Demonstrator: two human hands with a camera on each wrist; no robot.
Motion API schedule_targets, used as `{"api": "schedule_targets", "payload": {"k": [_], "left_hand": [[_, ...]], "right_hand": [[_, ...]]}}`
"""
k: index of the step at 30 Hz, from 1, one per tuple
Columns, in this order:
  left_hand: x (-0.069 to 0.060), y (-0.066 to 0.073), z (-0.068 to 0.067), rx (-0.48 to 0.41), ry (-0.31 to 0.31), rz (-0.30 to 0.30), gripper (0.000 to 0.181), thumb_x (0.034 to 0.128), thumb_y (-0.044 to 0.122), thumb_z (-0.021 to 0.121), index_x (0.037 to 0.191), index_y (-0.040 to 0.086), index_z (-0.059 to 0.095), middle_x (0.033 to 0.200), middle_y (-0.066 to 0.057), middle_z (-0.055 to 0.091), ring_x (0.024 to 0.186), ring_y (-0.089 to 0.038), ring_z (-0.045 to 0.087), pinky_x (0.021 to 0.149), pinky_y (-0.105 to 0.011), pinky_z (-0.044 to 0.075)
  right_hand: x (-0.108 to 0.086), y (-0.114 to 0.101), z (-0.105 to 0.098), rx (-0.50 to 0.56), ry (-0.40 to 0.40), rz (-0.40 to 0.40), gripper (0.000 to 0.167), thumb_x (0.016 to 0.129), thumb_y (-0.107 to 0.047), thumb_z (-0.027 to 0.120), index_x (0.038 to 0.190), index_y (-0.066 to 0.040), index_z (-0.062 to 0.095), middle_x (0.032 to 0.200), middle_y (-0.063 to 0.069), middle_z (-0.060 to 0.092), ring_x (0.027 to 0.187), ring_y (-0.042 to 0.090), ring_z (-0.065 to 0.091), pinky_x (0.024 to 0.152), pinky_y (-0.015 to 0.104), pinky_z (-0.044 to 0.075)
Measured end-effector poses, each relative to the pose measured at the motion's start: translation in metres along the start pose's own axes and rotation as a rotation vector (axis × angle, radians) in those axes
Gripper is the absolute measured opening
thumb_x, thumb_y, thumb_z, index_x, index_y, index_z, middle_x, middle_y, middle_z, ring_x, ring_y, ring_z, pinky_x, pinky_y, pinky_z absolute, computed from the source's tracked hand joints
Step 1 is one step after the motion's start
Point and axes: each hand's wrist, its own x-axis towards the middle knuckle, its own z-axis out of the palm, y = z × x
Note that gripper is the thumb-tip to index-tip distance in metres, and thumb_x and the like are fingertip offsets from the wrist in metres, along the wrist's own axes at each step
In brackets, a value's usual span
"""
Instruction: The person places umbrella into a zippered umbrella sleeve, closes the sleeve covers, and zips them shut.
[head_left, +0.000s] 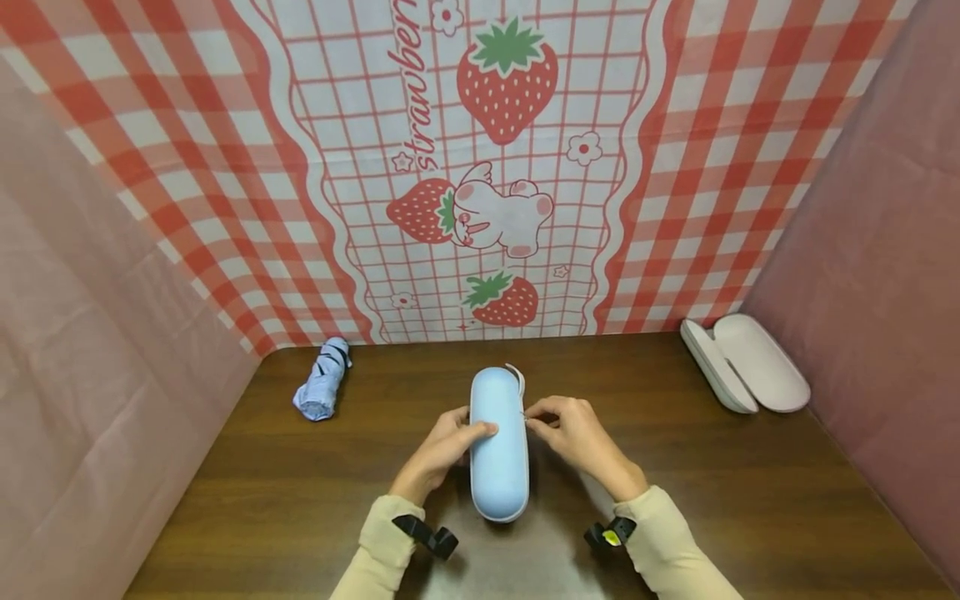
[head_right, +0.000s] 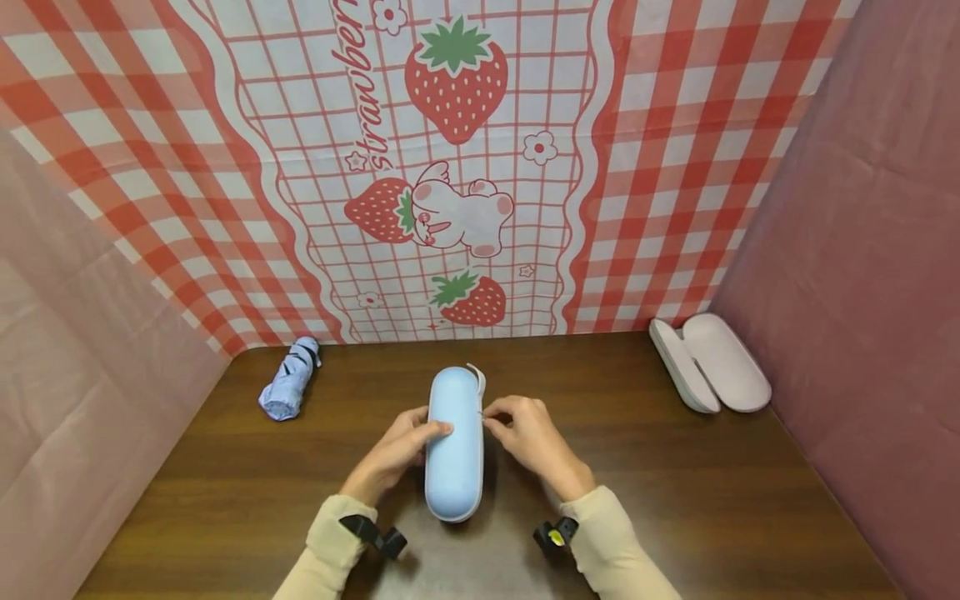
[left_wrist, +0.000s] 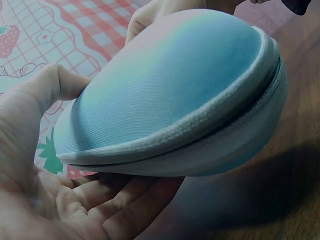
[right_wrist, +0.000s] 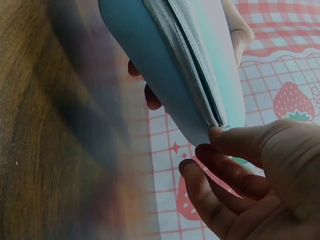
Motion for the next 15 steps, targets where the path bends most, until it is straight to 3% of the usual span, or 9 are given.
{"api": "schedule_targets", "payload": {"k": [9,15], "left_hand": [[0.0013,-0.002,-0.0001,0.02,-0.002,-0.006,0.062,0.0895,0.027,0.07,0.136,-0.01,0.054,0.114,-0.018,0.071,0.094,-0.022,0.069,0.074,-0.037,0.059],[-0.0013,0.001,0.0016,0.052,-0.008,-0.001,0.062,0.0889,0.027,0.07,0.135,-0.011,0.053,0.111,-0.018,0.072,0.093,-0.021,0.069,0.073,-0.038,0.06]], "right_hand": [[-0.0011,-0.0029,-0.0018,0.006,-0.031,0.022,0.006,0.088,-0.002,0.077,0.094,-0.004,0.079,0.094,0.009,0.078,0.083,0.022,0.074,0.072,0.041,0.062],[-0.0016,-0.0023,-0.004,-0.017,-0.073,0.067,0.004,0.09,-0.006,0.076,0.093,-0.005,0.079,0.088,0.003,0.077,0.08,0.014,0.073,0.07,0.032,0.061]]}}
